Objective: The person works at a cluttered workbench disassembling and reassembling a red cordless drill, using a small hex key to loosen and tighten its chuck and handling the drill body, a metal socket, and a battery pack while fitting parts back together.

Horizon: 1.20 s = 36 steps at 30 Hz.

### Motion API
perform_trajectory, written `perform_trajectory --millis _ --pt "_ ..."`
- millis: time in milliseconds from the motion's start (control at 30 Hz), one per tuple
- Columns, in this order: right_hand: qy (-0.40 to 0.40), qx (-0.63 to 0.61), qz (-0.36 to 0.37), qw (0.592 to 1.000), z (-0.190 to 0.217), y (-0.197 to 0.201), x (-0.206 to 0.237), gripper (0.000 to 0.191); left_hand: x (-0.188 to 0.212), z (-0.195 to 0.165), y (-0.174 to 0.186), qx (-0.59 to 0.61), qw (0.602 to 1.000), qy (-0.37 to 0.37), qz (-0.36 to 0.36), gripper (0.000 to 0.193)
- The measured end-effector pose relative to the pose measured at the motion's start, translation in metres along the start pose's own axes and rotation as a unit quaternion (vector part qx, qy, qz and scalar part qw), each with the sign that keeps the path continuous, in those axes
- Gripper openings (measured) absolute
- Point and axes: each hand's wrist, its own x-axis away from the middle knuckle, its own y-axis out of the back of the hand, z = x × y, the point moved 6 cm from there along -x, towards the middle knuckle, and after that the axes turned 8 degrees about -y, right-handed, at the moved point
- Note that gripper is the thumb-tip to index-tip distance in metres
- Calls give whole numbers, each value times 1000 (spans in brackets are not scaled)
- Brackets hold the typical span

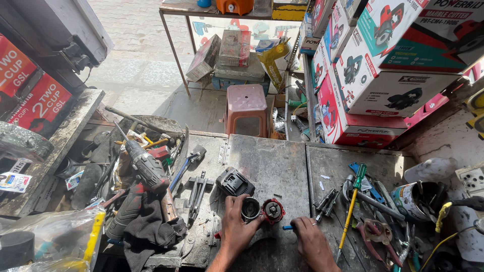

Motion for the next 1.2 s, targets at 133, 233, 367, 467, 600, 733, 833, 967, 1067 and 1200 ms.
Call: perform_trajectory --millis 133,233,367,467,600,733,833,967,1067,1200 --pt "-149 -202 -27 968 -20 9 10 22 -2 -1 -1 -25 1000 -13 12 67" --pt "-150 -441 -76 882 -11 8 9 26 -2 -1 -3 -42 999 -14 22 67" --pt "-155 -514 -108 837 5 8 5 44 -2 1 -9 -39 998 5 48 66" --pt "-167 -476 -106 857 17 9 0 34 -2 5 -11 -38 997 25 62 65" --pt "-184 -484 -101 849 25 3 -6 31 -1 4 -13 -63 997 -4 43 66" --pt "-185 -511 -119 831 22 -3 -11 31 -2 9 -17 -88 994 13 57 66" --pt "-179 -545 -113 811 21 -3 -18 34 -2 8 -17 -100 993 23 64 67" --pt "-203 -543 -77 811 18 -1 -25 49 0 0 -14 -116 991 32 66 64" --pt "-212 -513 -47 830 19 6 -29 62 2 -7 -16 -155 985 26 74 65" --pt "-205 -460 -1 864 19 11 -34 58 8 -33 -17 -226 958 -173 -11 63"
